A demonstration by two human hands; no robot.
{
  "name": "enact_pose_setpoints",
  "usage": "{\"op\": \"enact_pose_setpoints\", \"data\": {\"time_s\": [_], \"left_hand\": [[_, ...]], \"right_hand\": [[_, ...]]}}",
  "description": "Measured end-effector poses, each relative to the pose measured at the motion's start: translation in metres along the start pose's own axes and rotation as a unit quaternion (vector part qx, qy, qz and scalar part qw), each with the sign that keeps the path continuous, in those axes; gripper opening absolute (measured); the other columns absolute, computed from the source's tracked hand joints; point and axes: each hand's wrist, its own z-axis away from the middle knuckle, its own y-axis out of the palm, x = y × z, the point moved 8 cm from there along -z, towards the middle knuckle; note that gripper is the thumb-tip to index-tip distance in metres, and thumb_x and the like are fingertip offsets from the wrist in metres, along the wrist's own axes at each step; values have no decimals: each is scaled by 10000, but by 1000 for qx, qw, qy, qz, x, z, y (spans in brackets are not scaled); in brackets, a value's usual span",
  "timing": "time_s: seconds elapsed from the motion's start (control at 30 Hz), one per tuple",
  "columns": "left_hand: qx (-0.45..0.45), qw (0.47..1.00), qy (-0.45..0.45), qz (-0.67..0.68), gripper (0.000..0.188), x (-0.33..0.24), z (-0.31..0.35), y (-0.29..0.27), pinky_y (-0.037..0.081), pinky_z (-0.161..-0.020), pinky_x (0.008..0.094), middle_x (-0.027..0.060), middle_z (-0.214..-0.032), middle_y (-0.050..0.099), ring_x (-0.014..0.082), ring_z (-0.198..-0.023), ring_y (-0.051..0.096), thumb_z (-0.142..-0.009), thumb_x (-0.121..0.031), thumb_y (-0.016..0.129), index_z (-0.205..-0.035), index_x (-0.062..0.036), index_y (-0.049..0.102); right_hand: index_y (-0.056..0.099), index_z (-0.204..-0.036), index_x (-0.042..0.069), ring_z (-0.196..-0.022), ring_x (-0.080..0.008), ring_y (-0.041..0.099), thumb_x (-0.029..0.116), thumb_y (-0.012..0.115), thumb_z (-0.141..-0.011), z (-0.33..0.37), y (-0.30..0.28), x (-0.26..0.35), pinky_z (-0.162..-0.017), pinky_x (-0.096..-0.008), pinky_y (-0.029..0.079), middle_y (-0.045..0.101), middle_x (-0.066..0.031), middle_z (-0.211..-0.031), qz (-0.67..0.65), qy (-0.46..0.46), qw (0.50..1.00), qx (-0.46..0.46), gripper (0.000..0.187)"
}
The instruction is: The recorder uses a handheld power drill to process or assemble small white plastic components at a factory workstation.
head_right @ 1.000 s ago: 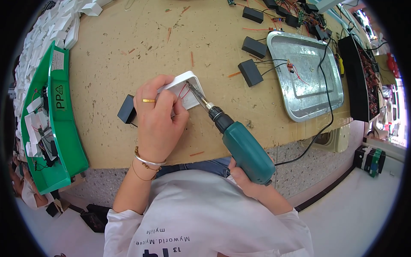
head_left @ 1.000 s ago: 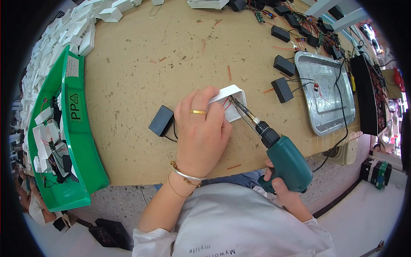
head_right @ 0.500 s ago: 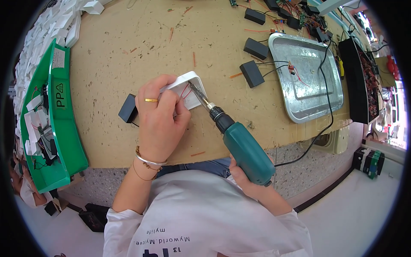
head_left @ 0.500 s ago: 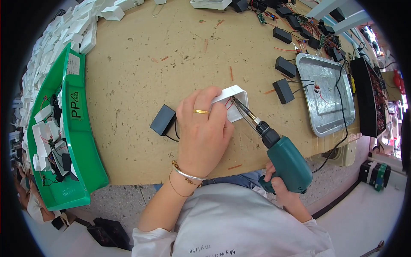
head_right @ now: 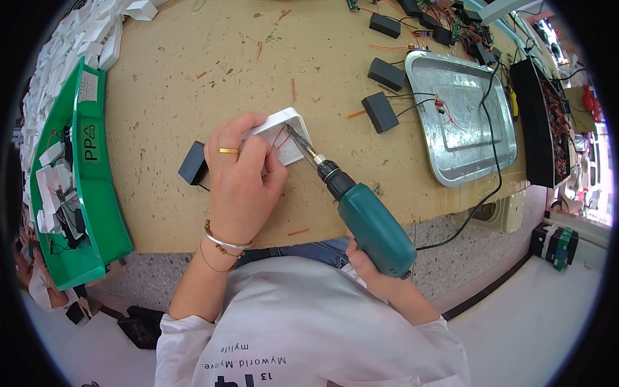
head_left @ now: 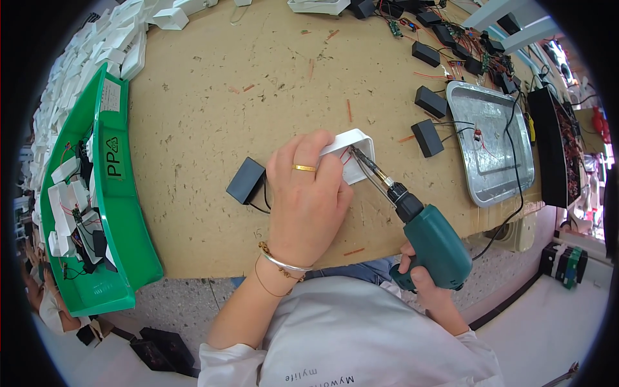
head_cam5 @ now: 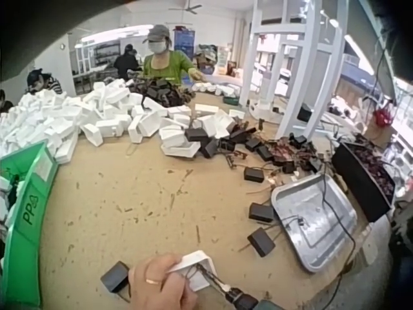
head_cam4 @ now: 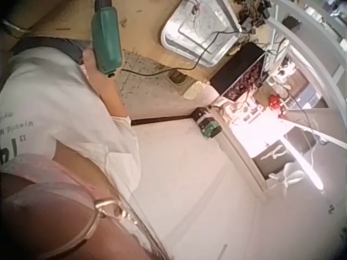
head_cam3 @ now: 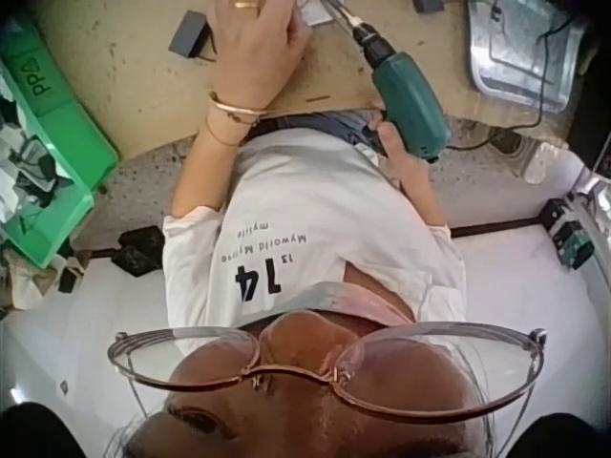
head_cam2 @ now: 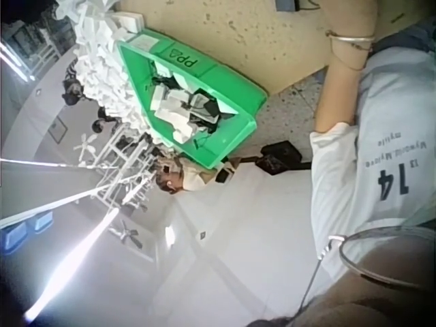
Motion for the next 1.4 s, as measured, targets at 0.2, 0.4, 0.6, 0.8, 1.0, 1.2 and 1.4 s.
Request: {"op": "enact_pose_setpoints", "data": {"time_s": [0.2, 0.4, 0.6, 0.8, 1.0, 1.2, 1.4], "left_hand": [[-1, 1000, 0, 3, 208, 0, 0, 0, 400, -898, 457, 125, -1160, 528, 337, -1068, 498, -666, 10, 650, -823, -18, 517], [-3, 1000, -1, 3, 208, 0, 0, 1, 399, -899, 458, 125, -1153, 526, 338, -1068, 498, -664, 13, 651, -817, -20, 514], [-3, 1000, -3, 4, 206, 1, 0, 2, 398, -903, 460, 127, -1152, 526, 342, -1072, 497, -667, 15, 649, -818, -20, 514], [0, 1000, -4, 9, 204, 1, 0, -2, 394, -905, 466, 130, -1158, 526, 344, -1073, 498, -673, 6, 655, -821, -18, 518], [7, 1000, 5, -3, 243, -5, -1, -7, 379, -917, 463, 127, -1181, 529, 342, -1089, 490, -681, -60, 709, -856, -33, 541], [10, 1000, 10, 7, 448, -10, -4, -19, 347, -948, 477, 120, -1206, 526, 352, -1116, 471, -642, -127, 786, -1018, -70, 550], [78, 996, -52, 2, 622, 18, 5, -28, 411, -912, 461, 151, -1214, 536, 361, -1061, 528, -637, -135, 801, -1196, -75, 535]], "right_hand": [[542, -1173, -47, -730, -164, 575, 414, 657, -865, 1, -4, -6, -686, -311, 461, 591, -136, -1088, -33, 24, 999, -18, 566], [539, -1165, -70, -727, -170, 580, 437, 660, -850, 2, -6, -4, -671, -310, 469, 589, -159, -1099, -59, 17, 998, -27, 609], [543, -1152, -70, -711, -177, 587, 444, 665, -842, 1, -6, -3, -632, -296, 470, 587, -170, -1098, -70, -5, 997, -32, 612], [546, -1111, -45, -658, -172, 578, 485, 667, -819, 1, -10, -3, -721, -338, 454, 545, -175, -1085, -163, -34, 986, -31, 617], [526, -1105, -41, -604, -149, 548, 540, 574, -845, -21, -15, 2, -784, -370, 415, 514, -187, -1076, -258, -77, 963, -23, 638], [520, -1101, -50, -584, -127, 531, 546, 509, -876, -38, -24, 0, -753, -350, 419, 544, -185, -1041, -340, -100, 935, -28, 638], [515, -1120, -42, -587, -123, 520, 541, 501, -887, -42, -15, 2, -750, -349, 418, 553, -174, -1062, -386, -103, 917, 3, 628]]}}
